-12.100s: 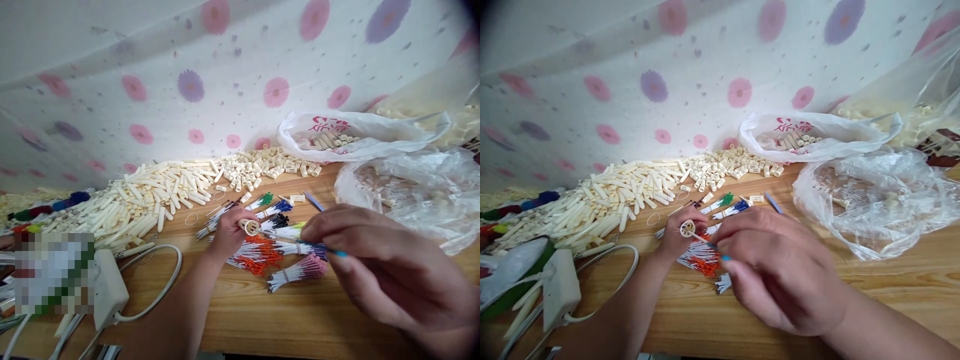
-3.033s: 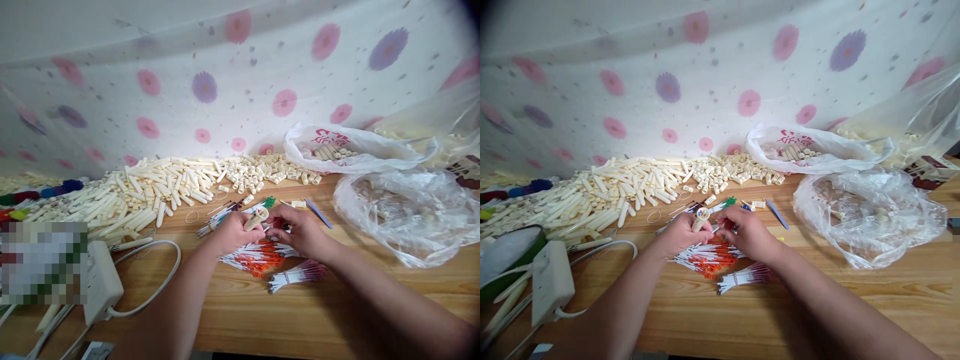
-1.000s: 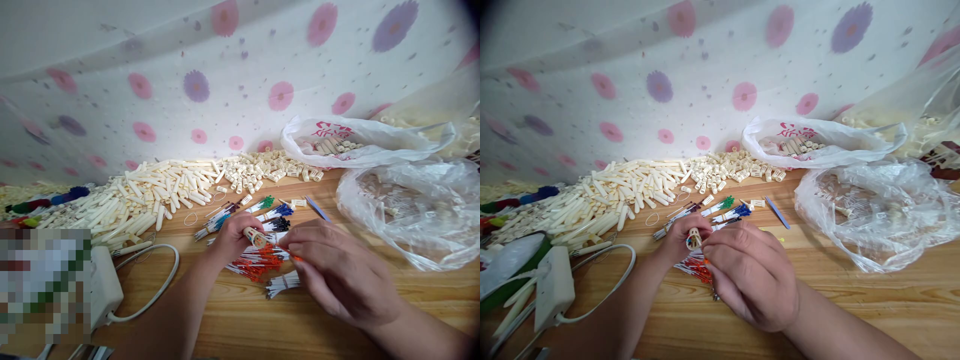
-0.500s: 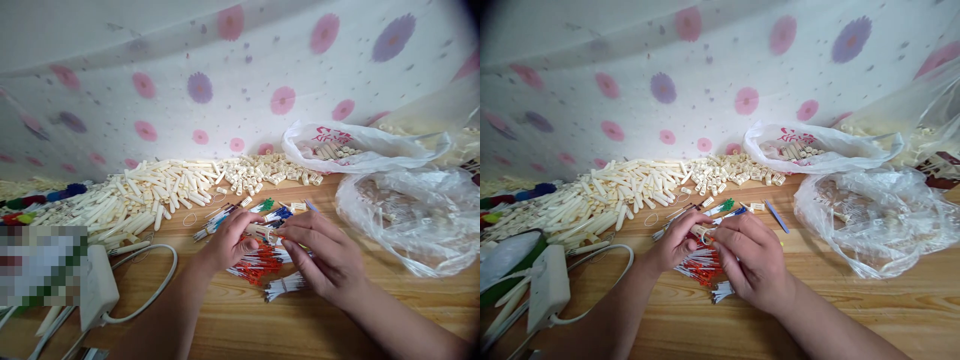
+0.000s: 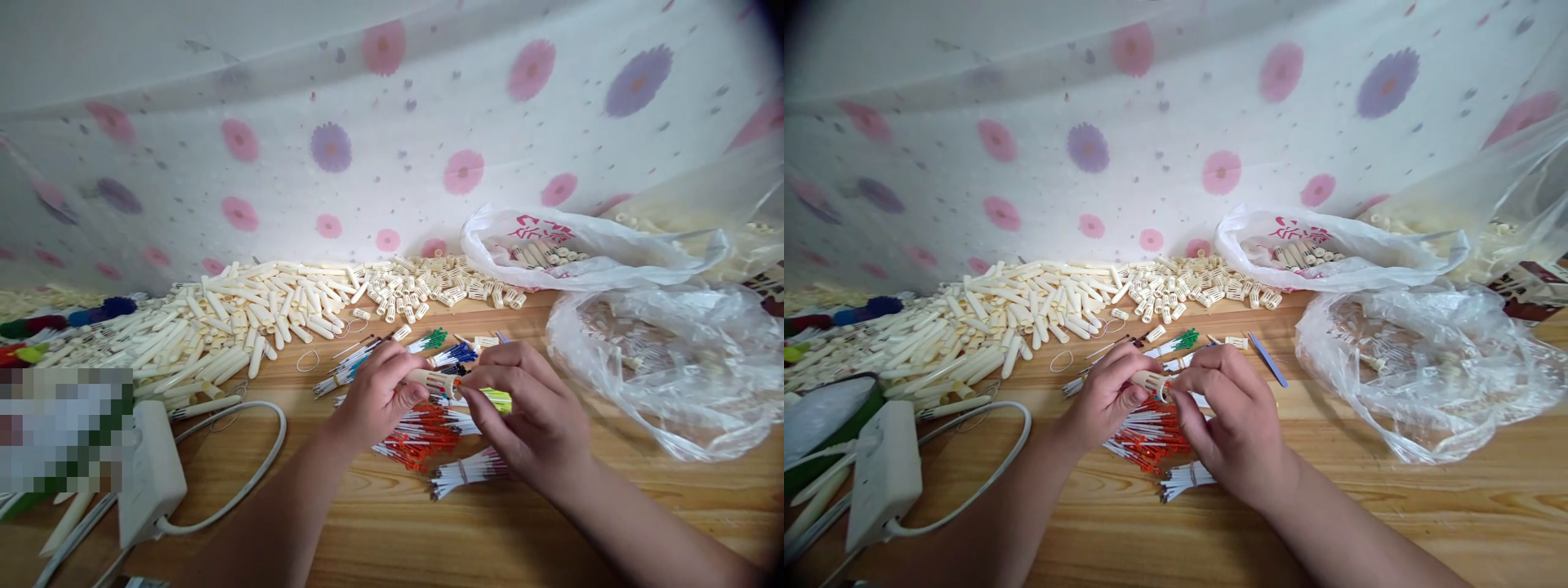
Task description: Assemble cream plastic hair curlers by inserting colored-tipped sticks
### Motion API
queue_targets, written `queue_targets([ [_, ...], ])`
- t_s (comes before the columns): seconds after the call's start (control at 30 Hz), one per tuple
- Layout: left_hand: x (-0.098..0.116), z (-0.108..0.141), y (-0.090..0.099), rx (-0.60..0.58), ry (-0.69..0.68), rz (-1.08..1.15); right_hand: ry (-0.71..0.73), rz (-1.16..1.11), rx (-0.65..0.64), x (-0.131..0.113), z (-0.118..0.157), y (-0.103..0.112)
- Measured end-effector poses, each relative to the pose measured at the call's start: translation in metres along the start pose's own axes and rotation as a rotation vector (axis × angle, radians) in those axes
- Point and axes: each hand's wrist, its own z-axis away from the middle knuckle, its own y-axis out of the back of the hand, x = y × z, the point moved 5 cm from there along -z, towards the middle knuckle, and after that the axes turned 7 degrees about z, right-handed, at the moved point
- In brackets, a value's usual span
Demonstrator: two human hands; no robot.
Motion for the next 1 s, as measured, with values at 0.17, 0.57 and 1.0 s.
queue_targets([
  [0.17,0.001,0.000,0.000,0.023,-0.018,0.005,-0.042,-0.081,-0.009,0.002,-0.001,-0.002],
  [0.57,0.005,0.003,0.003,0.172,-0.029,-0.161,-0.357,-0.315,-0.015,0.017,0.009,-0.018],
  [1.0,0.001,0.001,0.008,0.214,-0.023,-0.198,-0.546,-0.672,-0.010,0.035,0.022,-0.037],
])
